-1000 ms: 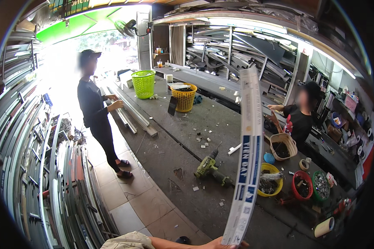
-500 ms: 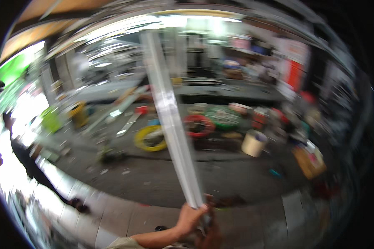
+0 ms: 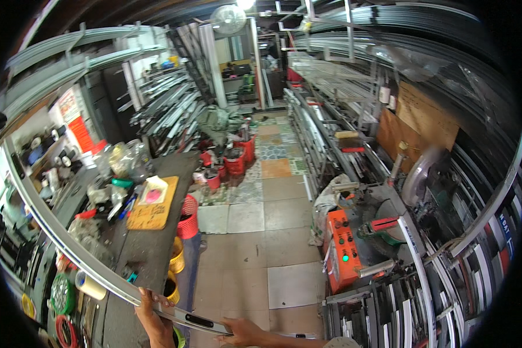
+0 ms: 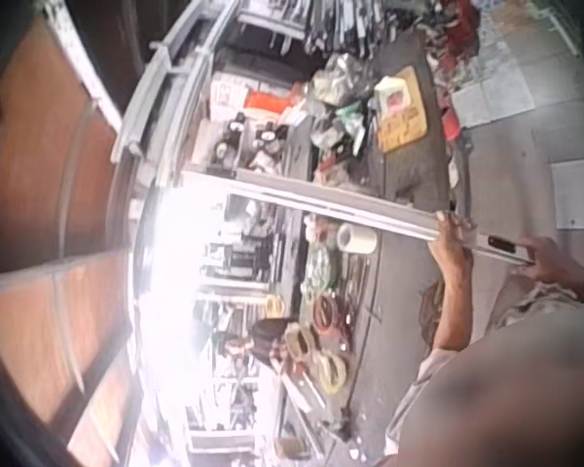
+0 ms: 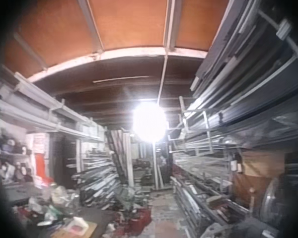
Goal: The person uses a cordless drill to fasten black plastic brackets onto a long white aluminum profile. They then use pliers to trim or adjust a white plastic end cap on the profile. The person places the assembled profile onto a nearby rack.
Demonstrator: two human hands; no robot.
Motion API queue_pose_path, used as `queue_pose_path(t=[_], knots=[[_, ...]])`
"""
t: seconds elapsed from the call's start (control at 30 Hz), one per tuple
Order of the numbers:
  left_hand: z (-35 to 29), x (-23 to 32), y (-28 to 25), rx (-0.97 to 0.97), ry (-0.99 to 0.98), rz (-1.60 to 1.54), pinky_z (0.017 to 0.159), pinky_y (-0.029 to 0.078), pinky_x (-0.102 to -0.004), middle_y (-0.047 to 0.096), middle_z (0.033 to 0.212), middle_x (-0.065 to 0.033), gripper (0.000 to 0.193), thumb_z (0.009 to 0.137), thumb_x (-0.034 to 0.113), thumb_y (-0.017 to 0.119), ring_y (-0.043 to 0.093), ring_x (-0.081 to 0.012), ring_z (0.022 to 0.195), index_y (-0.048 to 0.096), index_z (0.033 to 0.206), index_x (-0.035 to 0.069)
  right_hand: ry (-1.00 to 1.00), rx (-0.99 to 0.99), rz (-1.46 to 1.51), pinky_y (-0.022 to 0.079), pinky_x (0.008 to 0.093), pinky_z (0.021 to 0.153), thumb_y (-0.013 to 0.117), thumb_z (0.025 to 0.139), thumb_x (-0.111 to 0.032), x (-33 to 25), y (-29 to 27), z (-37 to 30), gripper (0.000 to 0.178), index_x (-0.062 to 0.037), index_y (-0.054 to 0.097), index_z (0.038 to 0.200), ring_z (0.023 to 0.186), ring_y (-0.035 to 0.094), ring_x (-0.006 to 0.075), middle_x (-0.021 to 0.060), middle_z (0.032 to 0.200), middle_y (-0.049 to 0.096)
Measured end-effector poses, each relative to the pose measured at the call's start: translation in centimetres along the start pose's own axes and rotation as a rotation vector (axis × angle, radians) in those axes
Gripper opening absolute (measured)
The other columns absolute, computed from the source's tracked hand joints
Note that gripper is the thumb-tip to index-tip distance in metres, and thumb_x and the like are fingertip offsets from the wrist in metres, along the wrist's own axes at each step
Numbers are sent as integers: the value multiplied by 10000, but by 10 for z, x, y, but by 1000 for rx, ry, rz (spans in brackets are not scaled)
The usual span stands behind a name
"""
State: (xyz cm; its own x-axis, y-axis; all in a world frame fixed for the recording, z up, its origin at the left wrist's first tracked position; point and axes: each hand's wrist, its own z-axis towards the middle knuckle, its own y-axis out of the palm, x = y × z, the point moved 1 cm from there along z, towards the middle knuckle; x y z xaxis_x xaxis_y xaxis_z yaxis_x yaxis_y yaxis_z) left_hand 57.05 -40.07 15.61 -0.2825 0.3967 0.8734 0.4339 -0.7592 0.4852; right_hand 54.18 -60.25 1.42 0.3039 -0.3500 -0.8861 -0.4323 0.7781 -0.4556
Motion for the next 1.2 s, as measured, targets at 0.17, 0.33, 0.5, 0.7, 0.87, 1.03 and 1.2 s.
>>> queue_pose_path(t=[0.17, 0.33, 0.5, 0.7, 0.87, 1.03, 1.2], knots=[[84, -51, 69, -184, -238, -101, 536, 565, -379, 529, 760, -17, 262, 1002, 230, 733, 591, -187, 577, 538, 1029, 57, 88, 256, 32, 528, 540, 739, 820, 846, -296, 46, -21, 26, 477, -58, 676, 1233, 861, 674, 440, 227, 977, 713], [184, -101, 131, -193, -427, 40, 582, 549, -390, 537, 791, -20, 290, 982, 301, 768, 584, -183, 614, 563, 1020, 101, 201, 394, -50, 548, 513, 743, 849, 871, -345, 58, -75, 102, 466, -51, 684, 1193, 866, 708, 415, 226, 990, 734], [278, -97, 180, -313, -376, -62, 612, 570, -354, 611, 731, -25, 325, 941, 316, 830, 616, -151, 603, 663, 963, 38, 308, 189, -78, 562, 464, 759, 898, 831, -365, 64, -147, 188, 506, -52, 708, 1180, 847, 713, 362, 201, 952, 749], [366, -105, 201, -253, -401, -135, 615, 541, -328, 569, 814, 6, 266, 995, 349, 755, 579, -139, 648, 618, 1041, 126, 268, 251, 28, 545, 460, 730, 924, 800, -363, 141, -172, 207, 486, -52, 708, 1105, 786, 686, 248, 158, 899, 743], [426, -155, 278, -320, -413, -299, 578, 511, -306, 504, 781, 65, 314, 1031, 498, 680, 520, -114, 600, 574, 985, 206, 522, 210, 35, 554, 443, 780, 906, 810, -387, 178, -253, 174, 540, -102, 713, 1227, 838, 694, 306, 174, 919, 739], [507, -264, 407, -411, -628, -415, 556, 519, -310, 499, 730, 90, 336, 1003, 531, 705, 523, -99, 566, 575, 950, 226, 603, 461, -318, 559, 488, 855, 892, 767, -359, 166, -365, 147, 585, -126, 718, 1275, 992, 720, 405, 213, 1055, 748], [560, -386, 607, -512, -865, -415, 572, 515, -333, 509, 658, 94, 371, 955, 558, 750, 535, -118, 542, 589, 882, 232, 822, 802, -585, 552, 517, 854, 872, 748, -309, 167, -492, 128, 580, -134, 712, 1277, 991, 713, 422, 202, 1049, 744]])
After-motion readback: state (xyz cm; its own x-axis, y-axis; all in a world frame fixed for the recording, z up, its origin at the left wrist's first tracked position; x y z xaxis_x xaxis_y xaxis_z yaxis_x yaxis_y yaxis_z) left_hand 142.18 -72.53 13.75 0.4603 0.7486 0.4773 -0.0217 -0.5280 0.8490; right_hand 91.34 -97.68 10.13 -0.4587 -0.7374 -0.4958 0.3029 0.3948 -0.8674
